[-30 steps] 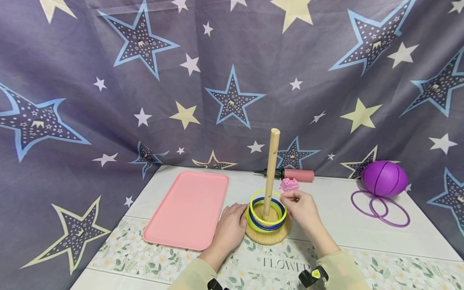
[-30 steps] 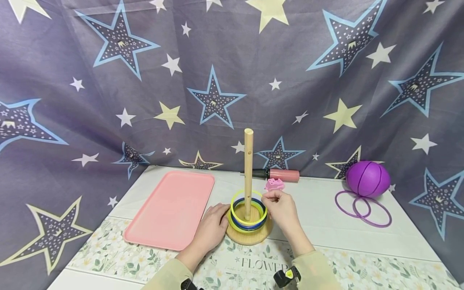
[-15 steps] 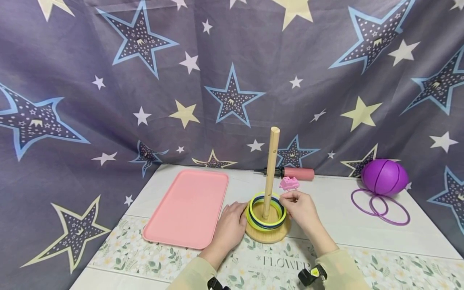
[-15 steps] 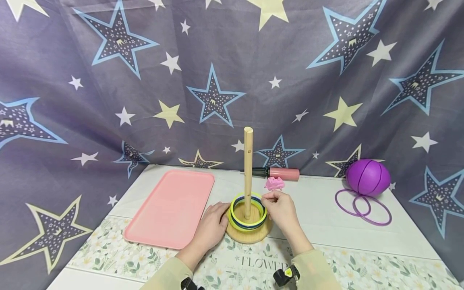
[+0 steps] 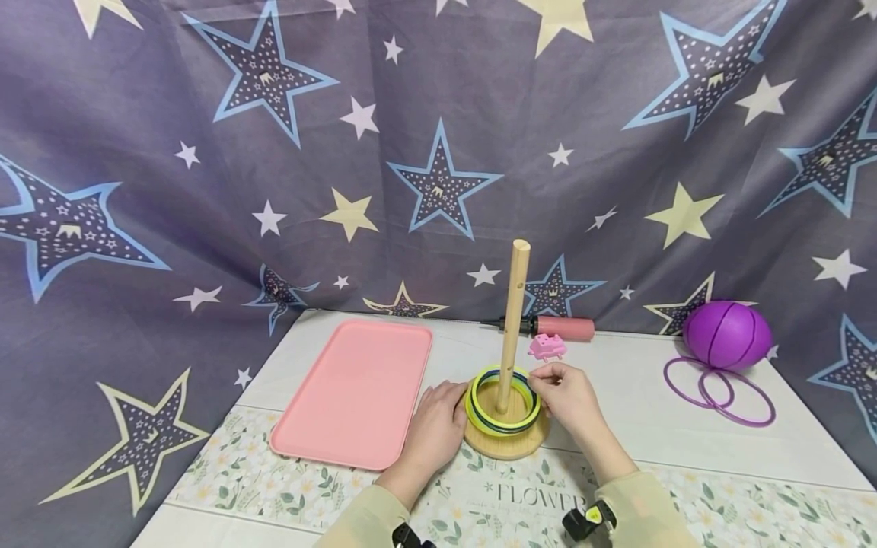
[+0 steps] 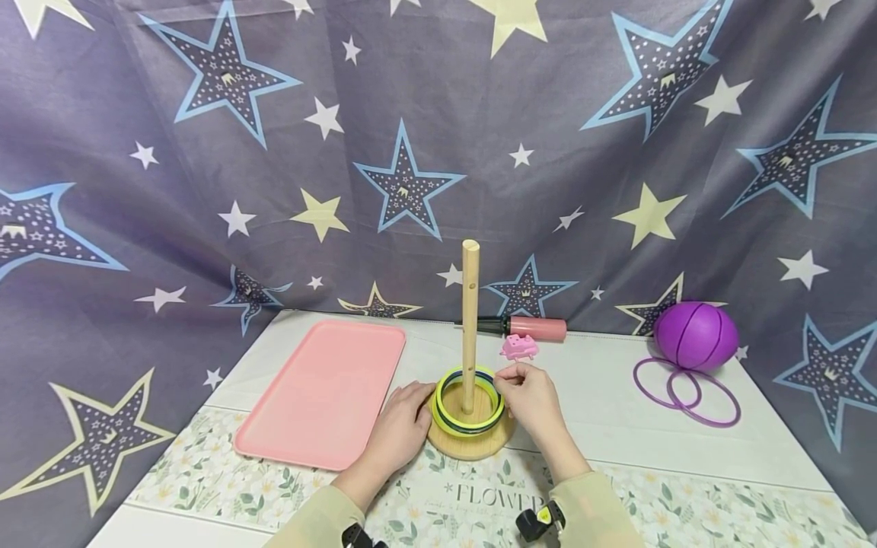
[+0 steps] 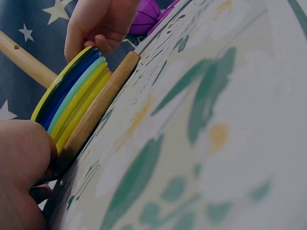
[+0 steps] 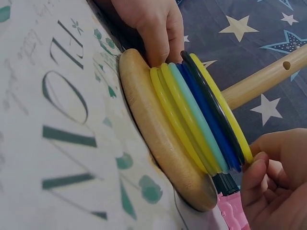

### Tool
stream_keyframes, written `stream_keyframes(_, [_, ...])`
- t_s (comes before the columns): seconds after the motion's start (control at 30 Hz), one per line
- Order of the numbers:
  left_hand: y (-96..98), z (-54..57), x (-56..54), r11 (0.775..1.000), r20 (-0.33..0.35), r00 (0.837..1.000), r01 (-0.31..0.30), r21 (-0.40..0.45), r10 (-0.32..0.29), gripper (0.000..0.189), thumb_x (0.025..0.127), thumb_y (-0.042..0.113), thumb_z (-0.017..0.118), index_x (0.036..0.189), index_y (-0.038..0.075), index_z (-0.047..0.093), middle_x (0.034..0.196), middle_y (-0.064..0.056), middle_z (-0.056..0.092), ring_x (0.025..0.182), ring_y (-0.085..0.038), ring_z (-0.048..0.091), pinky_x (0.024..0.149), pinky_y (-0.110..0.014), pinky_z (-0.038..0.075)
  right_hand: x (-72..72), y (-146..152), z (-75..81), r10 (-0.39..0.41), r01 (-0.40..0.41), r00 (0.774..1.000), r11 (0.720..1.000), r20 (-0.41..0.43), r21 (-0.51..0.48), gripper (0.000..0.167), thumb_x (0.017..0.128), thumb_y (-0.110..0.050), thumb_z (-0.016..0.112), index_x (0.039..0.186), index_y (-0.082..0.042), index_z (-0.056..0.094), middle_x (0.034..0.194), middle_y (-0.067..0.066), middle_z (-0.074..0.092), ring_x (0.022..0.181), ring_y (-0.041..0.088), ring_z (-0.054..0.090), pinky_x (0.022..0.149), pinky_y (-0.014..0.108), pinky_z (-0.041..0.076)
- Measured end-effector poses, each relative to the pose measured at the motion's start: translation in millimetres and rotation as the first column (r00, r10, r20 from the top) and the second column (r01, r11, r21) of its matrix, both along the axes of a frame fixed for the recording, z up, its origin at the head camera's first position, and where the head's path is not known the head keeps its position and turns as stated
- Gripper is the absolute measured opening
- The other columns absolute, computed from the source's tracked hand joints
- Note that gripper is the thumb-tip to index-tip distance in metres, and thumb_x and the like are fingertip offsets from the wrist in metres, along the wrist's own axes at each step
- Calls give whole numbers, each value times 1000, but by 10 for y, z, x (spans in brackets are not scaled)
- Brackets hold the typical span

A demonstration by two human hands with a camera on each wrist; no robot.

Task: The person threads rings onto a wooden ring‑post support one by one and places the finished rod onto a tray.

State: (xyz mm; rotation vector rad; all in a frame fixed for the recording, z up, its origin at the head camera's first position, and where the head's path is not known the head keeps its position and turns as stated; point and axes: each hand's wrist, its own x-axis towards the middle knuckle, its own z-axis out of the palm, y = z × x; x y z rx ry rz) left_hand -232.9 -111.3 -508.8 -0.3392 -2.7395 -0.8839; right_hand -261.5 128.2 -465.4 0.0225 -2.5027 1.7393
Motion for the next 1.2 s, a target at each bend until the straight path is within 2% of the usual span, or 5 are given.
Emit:
stream_keyframes(0.47, [1, 4, 7, 1000, -5, 1000, -1, 3, 1, 38, 112, 12, 59, 148, 4, 67, 144, -11, 70, 151, -37, 52, 134, -59, 28, -16, 8, -20, -10, 9, 999, 999, 42, 33, 12, 102, -8, 74, 107, 2, 77, 80, 8, 66, 62, 14, 59, 50, 23, 54])
stream_keyframes(0.97, [-2, -13, -1, 1000, -7, 1000, -4, 0, 4, 38, 112, 13, 60, 149, 5, 68, 144, -10, 70, 151, -36, 52, 134, -58, 28, -31, 44, -6, -13, 13, 999, 1000, 29, 3, 16, 103, -12, 77, 109, 2, 77, 78, 6, 62, 61, 14, 59, 49, 24, 56])
stream_keyframes(1.2, [-3, -21, 1, 1000, -7, 1000, -7, 5, 7, 38, 112, 12, 60, 148, 5, 68, 144, -10, 70, 151, -37, 52, 134, -58, 27, -34, 127, 27, -17, 17, 1000, 1000, 15, -4, 21, 105, -13, 76, 117, 5, 77, 87, 12, 70, 61, 15, 62, 51, 25, 59])
